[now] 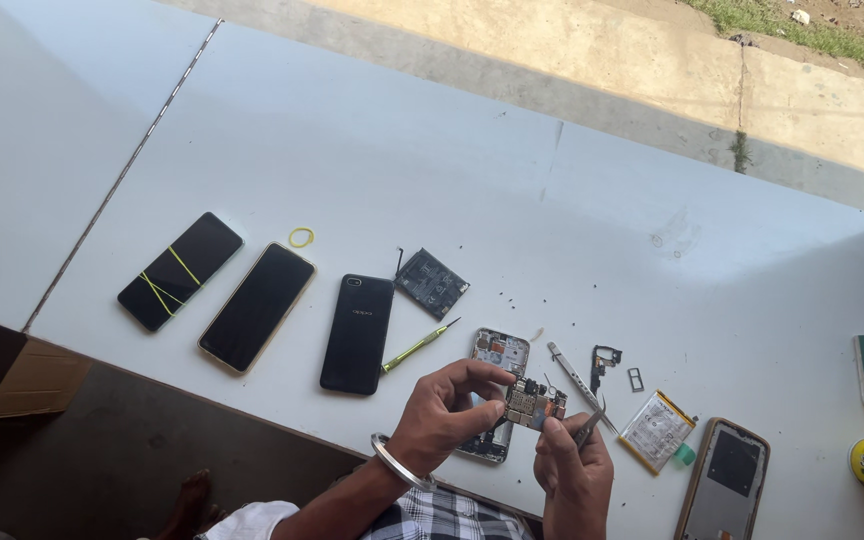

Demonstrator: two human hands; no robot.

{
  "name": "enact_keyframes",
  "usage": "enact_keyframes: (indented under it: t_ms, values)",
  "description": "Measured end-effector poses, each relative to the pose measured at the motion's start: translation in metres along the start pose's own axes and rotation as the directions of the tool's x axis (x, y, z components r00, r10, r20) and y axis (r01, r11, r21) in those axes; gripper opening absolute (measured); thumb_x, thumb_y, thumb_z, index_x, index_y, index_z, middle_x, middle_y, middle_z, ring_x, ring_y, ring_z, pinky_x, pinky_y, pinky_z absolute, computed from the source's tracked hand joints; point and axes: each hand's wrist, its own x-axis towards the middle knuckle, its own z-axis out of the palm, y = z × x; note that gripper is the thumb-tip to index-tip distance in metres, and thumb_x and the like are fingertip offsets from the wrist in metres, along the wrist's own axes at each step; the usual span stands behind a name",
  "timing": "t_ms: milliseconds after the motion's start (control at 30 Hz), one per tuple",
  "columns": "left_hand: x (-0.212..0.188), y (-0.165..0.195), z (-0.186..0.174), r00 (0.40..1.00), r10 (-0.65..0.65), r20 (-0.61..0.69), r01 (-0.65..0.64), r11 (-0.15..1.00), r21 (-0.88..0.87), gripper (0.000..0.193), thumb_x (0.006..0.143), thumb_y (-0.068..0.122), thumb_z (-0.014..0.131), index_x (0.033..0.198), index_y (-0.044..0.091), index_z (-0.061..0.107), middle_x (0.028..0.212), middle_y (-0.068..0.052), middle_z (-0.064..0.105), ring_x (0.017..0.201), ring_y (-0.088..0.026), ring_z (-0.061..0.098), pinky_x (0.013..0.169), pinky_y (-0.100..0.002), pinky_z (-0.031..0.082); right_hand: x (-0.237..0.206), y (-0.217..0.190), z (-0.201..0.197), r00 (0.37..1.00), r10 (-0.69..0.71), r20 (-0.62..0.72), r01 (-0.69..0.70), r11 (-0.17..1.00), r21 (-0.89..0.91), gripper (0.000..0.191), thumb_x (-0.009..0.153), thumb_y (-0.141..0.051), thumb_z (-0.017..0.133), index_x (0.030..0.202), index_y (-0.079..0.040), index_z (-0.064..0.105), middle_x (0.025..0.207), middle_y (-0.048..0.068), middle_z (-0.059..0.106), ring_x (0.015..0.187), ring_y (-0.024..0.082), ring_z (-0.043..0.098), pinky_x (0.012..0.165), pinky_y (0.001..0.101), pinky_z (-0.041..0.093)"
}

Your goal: The person disassembles a smartphone on a white table, using a screwdriver and tweezers to remove screws and internal components. They remove the motherboard and set it aside, then open a second phone to remove its battery and back cover.

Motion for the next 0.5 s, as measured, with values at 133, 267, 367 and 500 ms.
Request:
enact_keyframes:
  t_ms: [133,267,367,500]
  values:
    - [0.000,-0.001,0.001,1.000,0.004,-0.019,-0.004,1.000,-0.005,0.033,0.085,0.010,0.073,0.117,0.004,0.070,0.093,-0.001,0.070,0.060,0.002,0.046,0.053,-0.015,0.041,0.001,0.003,-0.002,0.999,-0.051,0.019,0.052,0.998,-0.047,0.022,0.091,-0.017,0.070,0.083,-0.005,0.053,0.067,0.005,0.056,0.042,0.004,0.035,0.039,0.0230,0.026]
    - [0.000,0.000,0.000,1.000,0.007,-0.017,-0.006,0.999,0.031,0.032,0.086,0.012,0.073,0.118,0.004,0.072,0.092,-0.001,0.068,0.061,0.001,0.047,0.054,-0.016,0.043,0.004,0.008,-0.006,0.999,-0.042,-0.004,0.042,0.997,-0.060,0.024,0.091,-0.017,0.071,0.081,-0.005,0.053,0.066,0.006,0.056,0.041,0.005,0.036,0.038,0.0241,0.027]
    - [0.000,0.001,-0.001,1.000,-0.026,-0.014,0.027,0.999,0.028,0.034,0.086,0.015,0.074,0.118,0.006,0.074,0.090,-0.003,0.070,0.063,-0.001,0.053,0.055,-0.017,0.045,0.008,0.011,-0.010,0.999,-0.037,-0.006,0.037,0.998,-0.047,0.023,0.090,-0.017,0.071,0.080,-0.005,0.053,0.065,0.006,0.057,0.040,0.006,0.036,0.037,0.0247,0.027]
    - [0.001,-0.003,-0.002,0.999,-0.032,-0.007,0.032,0.999,0.005,0.033,0.087,0.017,0.075,0.118,0.005,0.074,0.090,-0.003,0.071,0.072,-0.004,0.061,0.062,-0.019,0.052,0.010,0.015,-0.013,0.999,-0.040,0.002,0.041,0.998,-0.056,0.025,0.090,-0.016,0.072,0.080,-0.005,0.053,0.065,0.007,0.056,0.040,0.006,0.035,0.037,0.0244,0.027]
